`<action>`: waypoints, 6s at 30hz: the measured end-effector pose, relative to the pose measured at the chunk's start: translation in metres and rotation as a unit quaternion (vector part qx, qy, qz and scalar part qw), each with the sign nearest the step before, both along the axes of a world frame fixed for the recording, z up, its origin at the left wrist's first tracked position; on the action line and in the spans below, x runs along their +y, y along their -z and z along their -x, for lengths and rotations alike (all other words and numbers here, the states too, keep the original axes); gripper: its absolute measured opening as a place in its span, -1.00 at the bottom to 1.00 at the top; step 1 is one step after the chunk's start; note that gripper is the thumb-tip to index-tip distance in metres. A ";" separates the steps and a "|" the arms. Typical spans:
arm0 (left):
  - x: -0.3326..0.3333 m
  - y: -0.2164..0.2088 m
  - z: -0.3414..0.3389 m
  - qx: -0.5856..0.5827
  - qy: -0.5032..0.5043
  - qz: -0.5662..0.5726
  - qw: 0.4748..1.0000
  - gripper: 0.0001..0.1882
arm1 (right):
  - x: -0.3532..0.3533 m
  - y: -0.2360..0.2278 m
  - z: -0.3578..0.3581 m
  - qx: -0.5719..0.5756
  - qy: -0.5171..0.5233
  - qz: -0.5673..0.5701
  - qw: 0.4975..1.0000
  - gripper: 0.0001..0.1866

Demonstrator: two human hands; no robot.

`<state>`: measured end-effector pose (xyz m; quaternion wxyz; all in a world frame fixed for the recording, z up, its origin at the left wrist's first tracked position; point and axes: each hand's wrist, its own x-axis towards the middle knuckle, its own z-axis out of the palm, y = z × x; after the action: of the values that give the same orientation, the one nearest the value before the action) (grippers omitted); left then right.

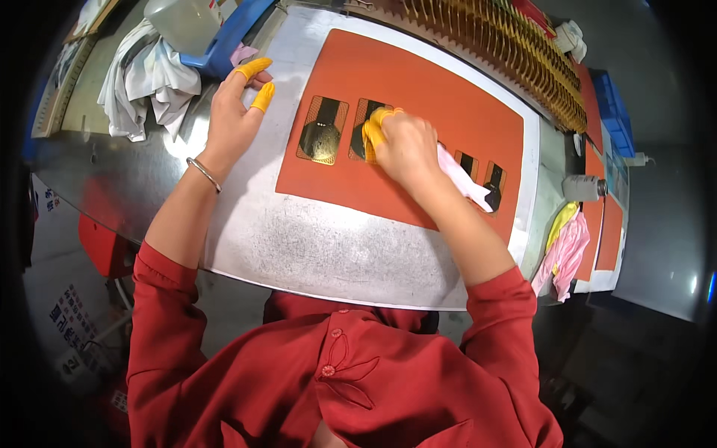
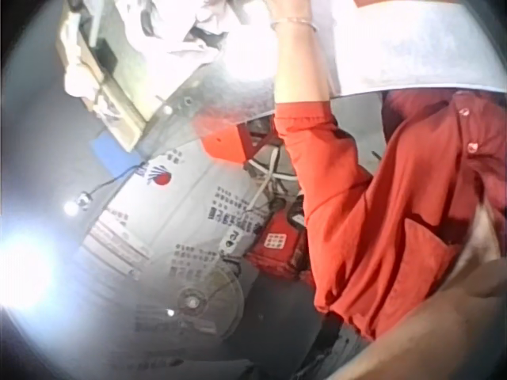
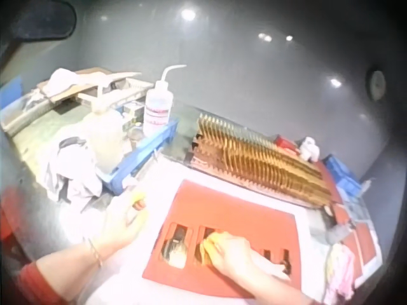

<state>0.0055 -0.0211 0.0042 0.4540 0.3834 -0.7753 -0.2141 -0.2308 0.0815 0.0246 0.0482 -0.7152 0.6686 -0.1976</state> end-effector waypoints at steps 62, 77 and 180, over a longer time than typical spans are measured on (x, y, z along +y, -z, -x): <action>-0.001 -0.004 -0.001 0.013 0.006 -0.026 1.000 -0.76 | -0.001 -0.012 0.032 -0.002 -0.119 -0.075 0.990 -0.88; 0.000 -0.005 -0.002 0.002 0.008 -0.031 0.999 -0.74 | 0.004 -0.007 0.012 0.032 -0.194 -0.015 0.980 -0.91; 0.083 -0.056 0.143 -0.264 0.224 -0.009 0.938 -0.23 | 0.109 -0.037 0.090 -0.282 0.047 -0.062 0.956 -0.78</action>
<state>-0.1379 0.0614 0.0603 0.1702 0.2467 -0.9310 -0.2083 -0.3208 0.1901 0.0619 0.2698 -0.5939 0.6716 -0.3513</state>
